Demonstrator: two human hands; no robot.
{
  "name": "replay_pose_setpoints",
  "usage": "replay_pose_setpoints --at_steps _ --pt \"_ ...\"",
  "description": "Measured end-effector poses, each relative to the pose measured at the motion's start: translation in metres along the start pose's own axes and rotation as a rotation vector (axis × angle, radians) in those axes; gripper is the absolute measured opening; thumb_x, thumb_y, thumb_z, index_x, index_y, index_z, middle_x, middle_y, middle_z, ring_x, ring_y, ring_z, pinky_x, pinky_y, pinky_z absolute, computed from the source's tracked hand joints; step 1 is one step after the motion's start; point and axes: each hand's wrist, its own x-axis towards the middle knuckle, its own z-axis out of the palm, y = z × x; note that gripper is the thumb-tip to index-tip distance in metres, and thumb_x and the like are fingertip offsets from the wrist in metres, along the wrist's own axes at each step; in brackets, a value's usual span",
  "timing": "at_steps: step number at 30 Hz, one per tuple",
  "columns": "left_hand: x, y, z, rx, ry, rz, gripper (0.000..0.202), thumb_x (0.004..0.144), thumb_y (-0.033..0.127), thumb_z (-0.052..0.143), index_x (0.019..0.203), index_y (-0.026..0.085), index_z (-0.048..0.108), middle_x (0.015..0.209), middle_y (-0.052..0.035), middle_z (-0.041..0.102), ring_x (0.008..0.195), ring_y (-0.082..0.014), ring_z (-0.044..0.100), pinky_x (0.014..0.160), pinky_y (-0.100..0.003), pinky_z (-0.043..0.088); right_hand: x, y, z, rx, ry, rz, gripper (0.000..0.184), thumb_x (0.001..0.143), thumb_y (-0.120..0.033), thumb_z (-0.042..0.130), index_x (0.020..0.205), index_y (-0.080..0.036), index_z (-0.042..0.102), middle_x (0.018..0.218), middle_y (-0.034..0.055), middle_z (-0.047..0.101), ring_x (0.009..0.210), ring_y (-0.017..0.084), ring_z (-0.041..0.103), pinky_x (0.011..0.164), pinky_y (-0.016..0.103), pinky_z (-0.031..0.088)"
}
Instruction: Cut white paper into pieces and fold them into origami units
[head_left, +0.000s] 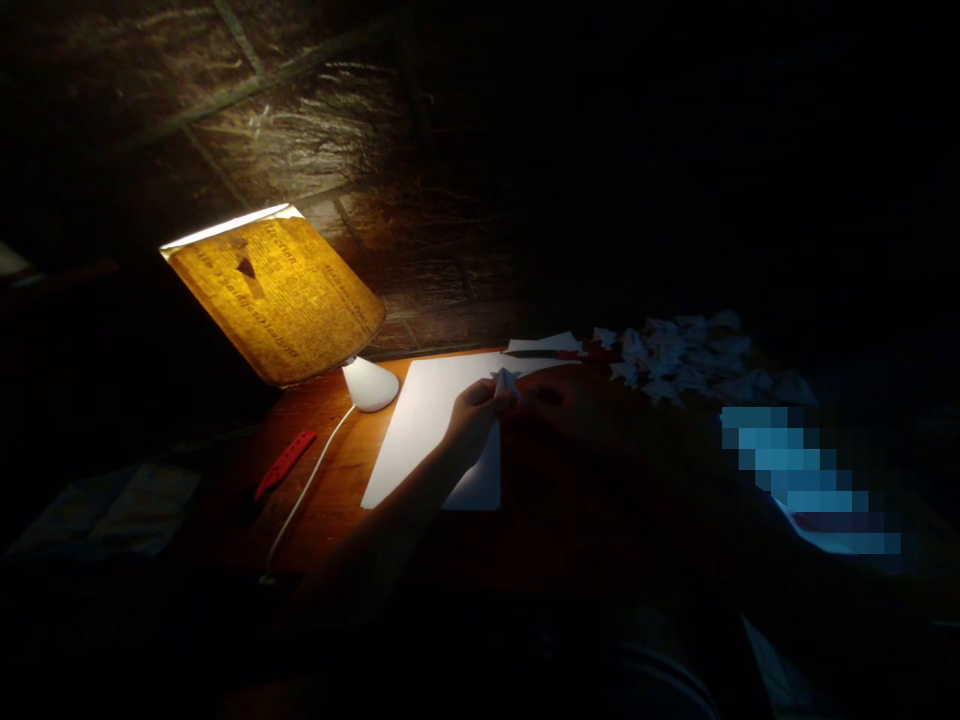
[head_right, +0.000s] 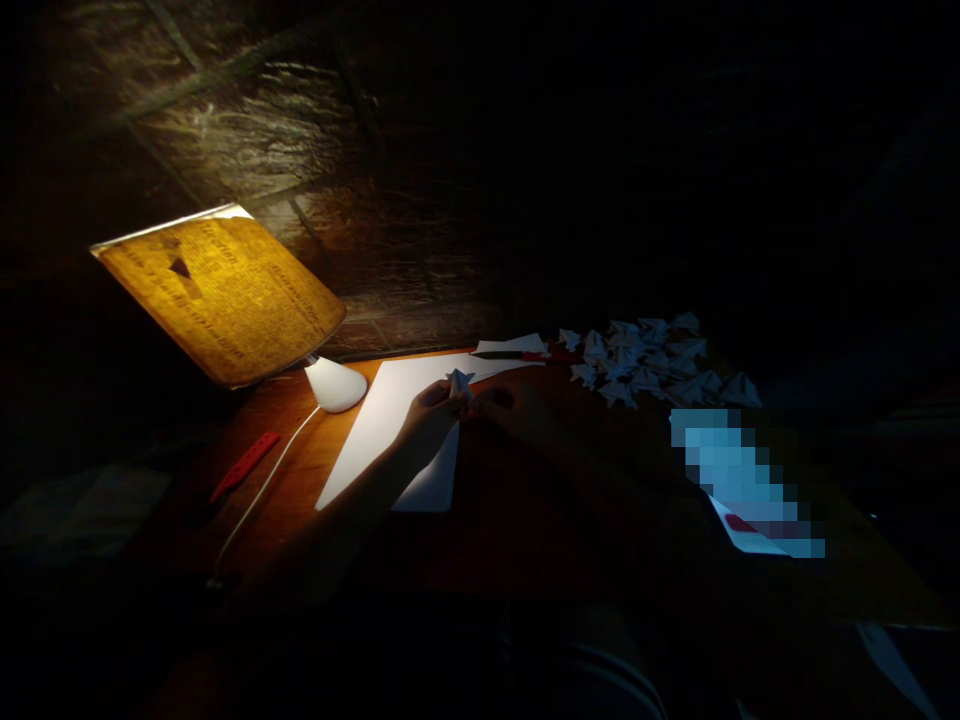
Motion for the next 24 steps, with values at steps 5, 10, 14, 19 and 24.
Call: replay_pose_setpoints --at_steps 5,10,14,19,24 --pt "-0.002 0.004 0.003 -0.025 -0.01 -0.015 0.047 0.056 0.039 0.102 0.075 0.016 0.066 0.075 0.0013 0.07 0.069 -0.0116 0.065 0.068 -0.024 0.05 -0.004 0.003 0.002 -0.01 0.023 0.028 0.025 0.075 -0.044 0.079 0.069 -0.022 0.068 0.073 0.0017 0.07 0.073 0.021 0.063 0.069 0.034 0.051" --pt "0.004 0.008 -0.002 -0.068 0.06 -0.059 0.044 0.069 0.052 0.092 0.083 0.016 0.07 0.073 0.0002 0.068 0.066 -0.0123 0.065 0.063 -0.024 0.049 -0.003 0.002 0.0 0.05 -0.03 0.094 0.033 0.071 -0.051 0.083 0.073 -0.022 0.068 0.077 0.0004 0.069 0.072 0.019 0.061 0.065 0.032 0.047" --pt "0.009 0.003 -0.011 0.028 0.039 0.019 0.043 0.062 0.042 0.098 0.078 0.015 0.069 0.067 0.0006 0.067 0.061 -0.0117 0.063 0.062 -0.024 0.05 -0.003 0.0 -0.004 -0.004 -0.077 0.084 0.038 0.071 -0.057 0.082 0.072 -0.022 0.067 0.074 -0.0004 0.066 0.07 0.018 0.057 0.064 0.03 0.044" --pt "0.012 -0.004 -0.017 0.057 0.034 0.078 0.041 0.063 0.035 0.097 0.075 0.016 0.063 0.067 0.0002 0.069 0.063 -0.0124 0.064 0.065 -0.025 0.05 0.001 0.0 -0.006 0.009 -0.011 0.024 0.036 0.077 -0.057 0.076 0.071 -0.023 0.065 0.073 0.0011 0.064 0.07 0.018 0.055 0.064 0.031 0.043" --pt "0.009 0.0 -0.013 0.12 -0.069 0.02 0.041 0.052 0.02 0.094 0.086 0.016 0.071 0.075 0.0009 0.073 0.067 -0.0124 0.065 0.065 -0.023 0.048 0.007 0.005 -0.006 0.044 0.07 0.015 0.035 0.077 -0.056 0.071 0.069 -0.022 0.064 0.07 0.0018 0.063 0.07 0.019 0.057 0.065 0.032 0.046"
